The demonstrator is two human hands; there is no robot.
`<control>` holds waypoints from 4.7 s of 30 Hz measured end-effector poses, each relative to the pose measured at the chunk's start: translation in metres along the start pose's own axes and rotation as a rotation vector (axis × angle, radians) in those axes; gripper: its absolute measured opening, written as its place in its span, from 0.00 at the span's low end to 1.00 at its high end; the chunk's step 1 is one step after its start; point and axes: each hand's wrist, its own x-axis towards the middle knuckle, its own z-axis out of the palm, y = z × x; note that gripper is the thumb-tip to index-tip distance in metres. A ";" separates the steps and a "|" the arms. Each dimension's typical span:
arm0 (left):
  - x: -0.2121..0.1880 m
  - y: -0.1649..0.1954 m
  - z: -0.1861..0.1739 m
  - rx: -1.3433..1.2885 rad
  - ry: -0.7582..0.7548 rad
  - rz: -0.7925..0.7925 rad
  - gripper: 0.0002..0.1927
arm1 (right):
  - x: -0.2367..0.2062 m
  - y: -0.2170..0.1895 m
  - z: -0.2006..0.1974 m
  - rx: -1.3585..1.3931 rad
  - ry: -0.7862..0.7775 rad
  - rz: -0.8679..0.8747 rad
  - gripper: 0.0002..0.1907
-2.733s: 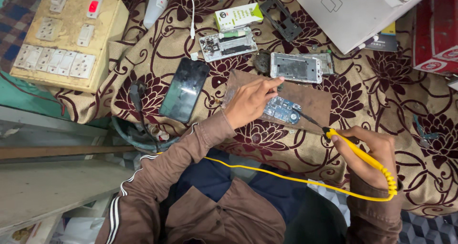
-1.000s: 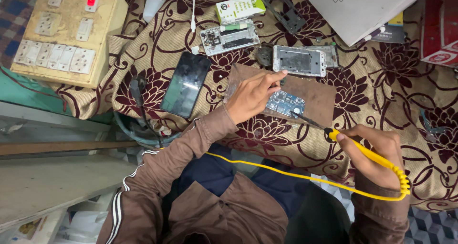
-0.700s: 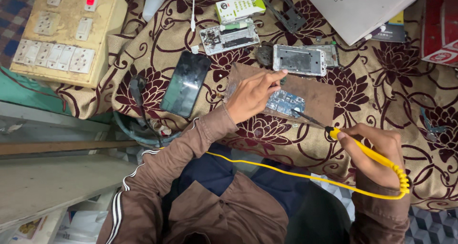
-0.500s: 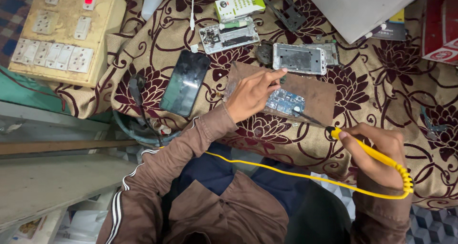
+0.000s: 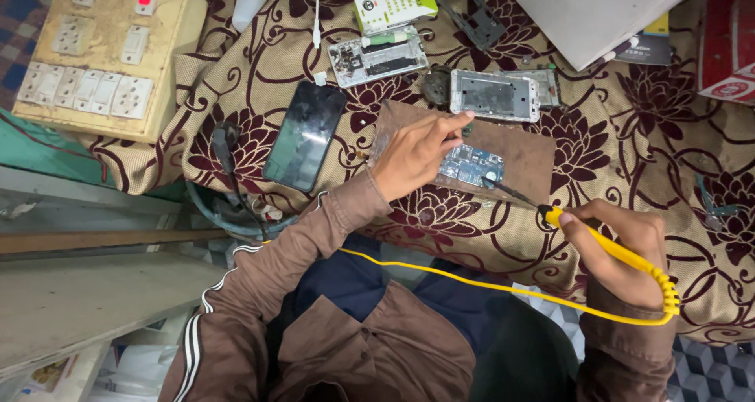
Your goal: The person uses a soldering iron to work on a small circuit board placed on a wooden block. The hands hold the board steady while applying the soldering iron to specific points on the board. The person continues this process throughout the clip.
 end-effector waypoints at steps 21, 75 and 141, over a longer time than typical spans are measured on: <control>0.005 0.010 -0.005 -0.001 0.014 -0.046 0.33 | 0.006 -0.021 0.013 0.269 0.094 0.840 0.15; 0.005 0.009 -0.003 -0.050 0.033 -0.011 0.31 | 0.008 -0.017 0.007 0.127 0.116 0.440 0.03; 0.001 0.000 0.004 0.022 0.096 0.167 0.51 | 0.012 -0.023 0.028 0.200 0.032 0.407 0.08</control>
